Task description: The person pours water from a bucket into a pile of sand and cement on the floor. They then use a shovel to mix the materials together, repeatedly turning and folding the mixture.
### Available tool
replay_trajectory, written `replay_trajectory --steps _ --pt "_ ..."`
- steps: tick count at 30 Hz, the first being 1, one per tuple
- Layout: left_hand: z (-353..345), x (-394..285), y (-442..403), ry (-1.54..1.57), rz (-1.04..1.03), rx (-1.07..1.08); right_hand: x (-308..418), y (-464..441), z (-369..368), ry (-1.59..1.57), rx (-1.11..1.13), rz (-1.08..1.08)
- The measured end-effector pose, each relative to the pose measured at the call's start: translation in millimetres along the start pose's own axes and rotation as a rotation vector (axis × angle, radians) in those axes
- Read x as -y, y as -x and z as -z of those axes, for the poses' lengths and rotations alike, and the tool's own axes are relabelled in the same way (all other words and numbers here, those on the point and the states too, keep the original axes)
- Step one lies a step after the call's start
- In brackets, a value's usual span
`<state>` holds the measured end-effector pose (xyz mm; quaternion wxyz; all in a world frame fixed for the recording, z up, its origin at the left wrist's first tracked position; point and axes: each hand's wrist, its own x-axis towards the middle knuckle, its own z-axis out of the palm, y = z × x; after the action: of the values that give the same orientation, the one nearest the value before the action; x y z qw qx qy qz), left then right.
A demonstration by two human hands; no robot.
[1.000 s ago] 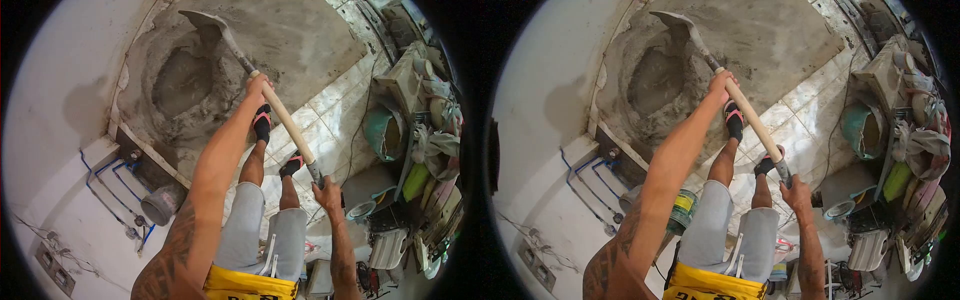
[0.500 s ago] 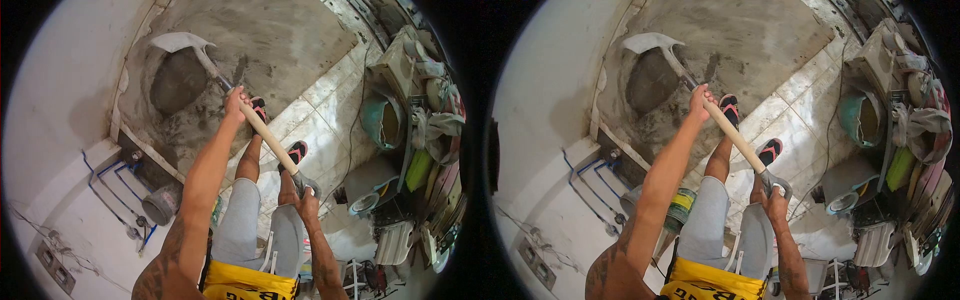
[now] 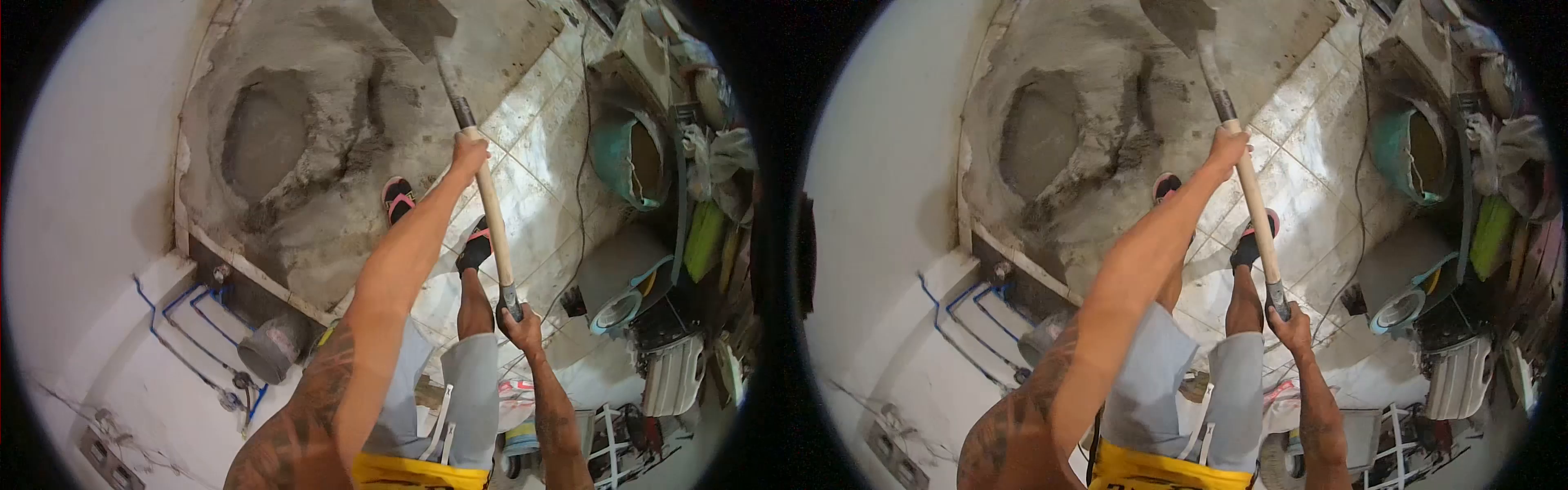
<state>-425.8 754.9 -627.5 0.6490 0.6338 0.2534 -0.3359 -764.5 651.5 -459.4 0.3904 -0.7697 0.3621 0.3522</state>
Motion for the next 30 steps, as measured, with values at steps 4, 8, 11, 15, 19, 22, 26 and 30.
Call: replay_trajectory --steps 4,8,11,15,19,22,26,30 --pt "-25.7 54.7 -45.6 -0.214 -0.019 -0.023 -27.9 -35.3 -30.0 -0.003 0.04 -0.058" --pt "2.6 72.9 -60.0 -0.244 -0.028 -0.018 -41.9 -71.5 -69.1 -0.035 0.101 -0.052" --pt "45.8 68.3 -63.1 -0.156 -0.012 -0.059 -43.4 -96.1 -82.5 0.026 0.13 0.026" --pt "105.1 46.0 -69.9 -0.083 0.009 -0.056 1.1 -106.9 -68.9 0.017 0.287 -0.011" --pt "107.5 3.9 -54.1 -0.06 0.06 -0.074 27.0 -82.9 -61.9 0.006 0.248 0.052" --pt "104.7 -9.9 -38.2 -0.064 0.014 -0.117 39.5 -54.7 -43.1 -0.044 0.293 0.023" --pt "114.3 -36.5 -13.3 -0.107 0.038 -0.127 68.0 -13.7 -31.2 -0.058 0.334 -0.022" --pt "137.0 -63.3 18.7 -0.042 0.053 -0.123 101.7 21.0 -34.2 0.078 0.277 0.027"
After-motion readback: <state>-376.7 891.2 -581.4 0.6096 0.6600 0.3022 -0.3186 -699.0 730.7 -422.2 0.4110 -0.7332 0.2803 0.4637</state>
